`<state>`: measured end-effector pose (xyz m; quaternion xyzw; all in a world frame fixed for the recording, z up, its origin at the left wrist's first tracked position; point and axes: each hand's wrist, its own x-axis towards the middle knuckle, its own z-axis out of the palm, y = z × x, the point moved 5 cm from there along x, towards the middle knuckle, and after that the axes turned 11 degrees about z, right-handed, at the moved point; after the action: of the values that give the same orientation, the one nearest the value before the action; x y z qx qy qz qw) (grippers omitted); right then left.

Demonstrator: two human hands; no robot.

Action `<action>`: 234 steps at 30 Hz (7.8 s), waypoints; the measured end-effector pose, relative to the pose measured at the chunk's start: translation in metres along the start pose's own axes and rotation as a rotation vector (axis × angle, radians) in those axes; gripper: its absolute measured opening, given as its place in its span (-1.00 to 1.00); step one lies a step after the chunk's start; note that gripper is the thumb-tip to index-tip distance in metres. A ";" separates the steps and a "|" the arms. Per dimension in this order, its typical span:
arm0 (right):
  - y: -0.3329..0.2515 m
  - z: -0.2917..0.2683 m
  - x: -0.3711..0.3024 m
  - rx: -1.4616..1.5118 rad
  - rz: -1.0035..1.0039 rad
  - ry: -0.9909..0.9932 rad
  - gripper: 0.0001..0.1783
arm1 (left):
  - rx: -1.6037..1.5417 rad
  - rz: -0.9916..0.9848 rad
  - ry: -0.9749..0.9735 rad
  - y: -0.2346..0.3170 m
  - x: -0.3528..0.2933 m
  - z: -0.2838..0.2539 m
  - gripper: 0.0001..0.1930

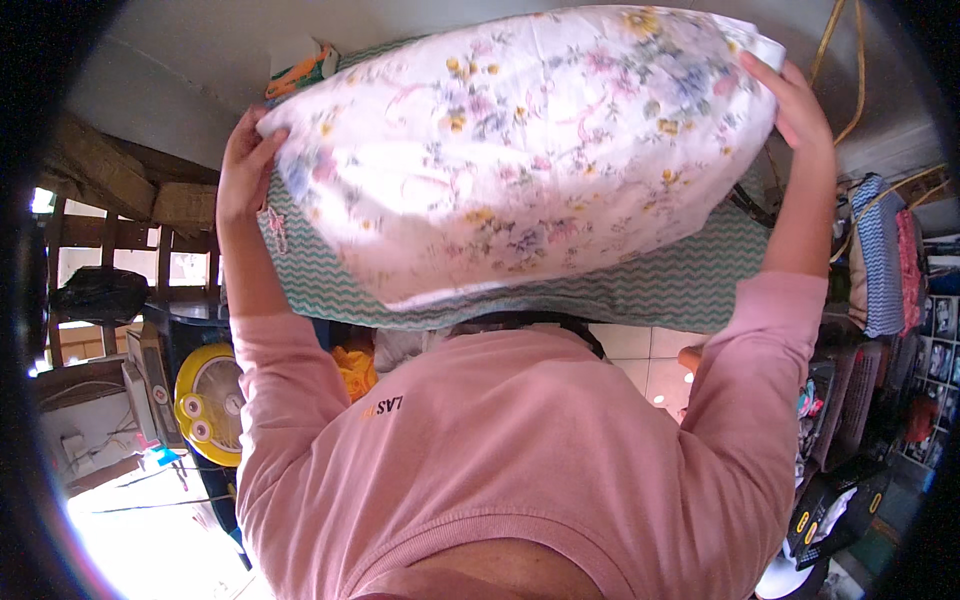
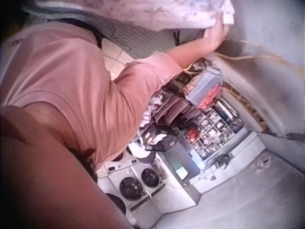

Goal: The person irons a series of cloths by hand using an iron on an ironing board. The person spreads each piece of cloth flat on the board, glides the iron over the surface, folds the cloth, and places it into a nearby laundry basket.

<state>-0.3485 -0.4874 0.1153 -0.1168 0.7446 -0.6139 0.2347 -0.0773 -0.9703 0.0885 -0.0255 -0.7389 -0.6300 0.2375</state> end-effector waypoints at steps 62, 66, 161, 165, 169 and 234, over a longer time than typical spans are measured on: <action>0.086 0.132 0.005 -0.648 -0.117 -0.235 -0.61 | 0.574 -0.493 0.436 -0.215 -0.144 0.084 -0.63; 0.141 0.223 -0.006 -0.974 -0.201 -0.644 -0.48 | 0.712 -0.385 0.407 -0.184 -0.122 0.096 -0.67; 0.152 -0.019 0.225 -0.576 0.462 0.091 -0.49 | 1.248 -0.418 0.107 -0.191 -0.128 0.094 -0.59; 0.142 -0.048 0.225 -1.012 -0.102 0.502 -0.35 | 0.988 -0.550 -0.001 -0.188 -0.139 0.095 -0.75; 0.153 0.082 0.169 -0.145 -0.085 0.138 -0.56 | 0.477 -0.557 0.276 -0.177 -0.124 0.104 -0.80; 0.000 0.003 0.008 -0.816 -0.456 0.389 -0.58 | -0.026 0.249 -0.029 -0.027 0.181 0.160 -0.84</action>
<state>-0.3542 -0.4937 0.1135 -0.2422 0.9093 -0.3188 -0.1134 -0.2975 -0.8722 0.1175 -0.1292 -0.7251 -0.6050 0.3026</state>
